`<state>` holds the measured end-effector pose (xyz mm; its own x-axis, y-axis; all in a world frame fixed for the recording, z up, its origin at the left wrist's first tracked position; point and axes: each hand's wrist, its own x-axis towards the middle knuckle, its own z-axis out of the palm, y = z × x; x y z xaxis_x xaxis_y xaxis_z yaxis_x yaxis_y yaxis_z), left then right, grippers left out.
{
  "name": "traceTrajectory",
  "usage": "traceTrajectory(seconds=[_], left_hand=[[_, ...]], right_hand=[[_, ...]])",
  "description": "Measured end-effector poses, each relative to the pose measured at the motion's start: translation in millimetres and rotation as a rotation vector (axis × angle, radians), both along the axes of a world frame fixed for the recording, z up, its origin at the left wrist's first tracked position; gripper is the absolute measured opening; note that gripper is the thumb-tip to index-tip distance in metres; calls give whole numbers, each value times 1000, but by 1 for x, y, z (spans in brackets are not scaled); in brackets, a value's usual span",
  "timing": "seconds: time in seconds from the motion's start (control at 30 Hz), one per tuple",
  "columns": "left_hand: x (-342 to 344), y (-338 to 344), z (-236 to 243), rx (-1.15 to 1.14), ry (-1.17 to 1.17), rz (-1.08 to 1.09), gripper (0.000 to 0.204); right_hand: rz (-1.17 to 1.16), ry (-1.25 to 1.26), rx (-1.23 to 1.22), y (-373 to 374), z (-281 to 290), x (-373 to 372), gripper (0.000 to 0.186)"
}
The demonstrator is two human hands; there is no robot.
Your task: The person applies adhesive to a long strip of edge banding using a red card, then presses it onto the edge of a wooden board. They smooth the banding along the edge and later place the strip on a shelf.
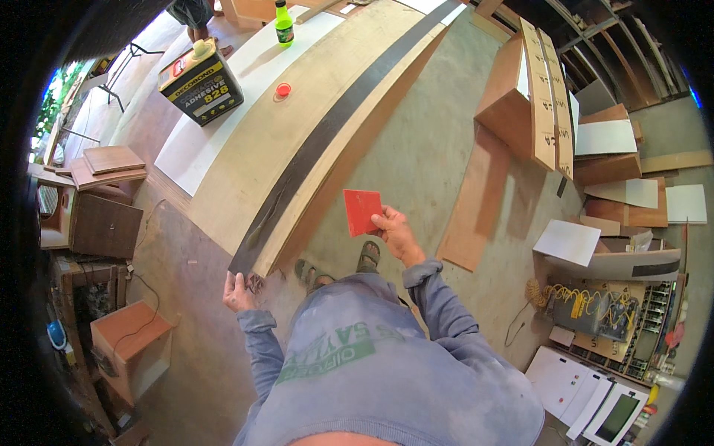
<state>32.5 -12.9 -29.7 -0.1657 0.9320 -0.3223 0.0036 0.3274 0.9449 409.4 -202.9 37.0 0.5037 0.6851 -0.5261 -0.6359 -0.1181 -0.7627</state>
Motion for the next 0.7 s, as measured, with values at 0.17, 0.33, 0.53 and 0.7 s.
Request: traceTrajectory(seconds=[0.17,0.33,0.53,0.7], left_hand=[[-3,4,-6,-48,125,-65,42],[1,7,-8,26,132,-107,40],[3,-32,-16,14,46,23,42],[24,-38,-22,-5,101,21,49]], right_hand=[[-56,-3,34,-7,-11,13,36],[-32,-56,44,7,-20,40,33],[-30,-91,72,15,-18,61,35],[-25,-153,24,17,-23,64,34]])
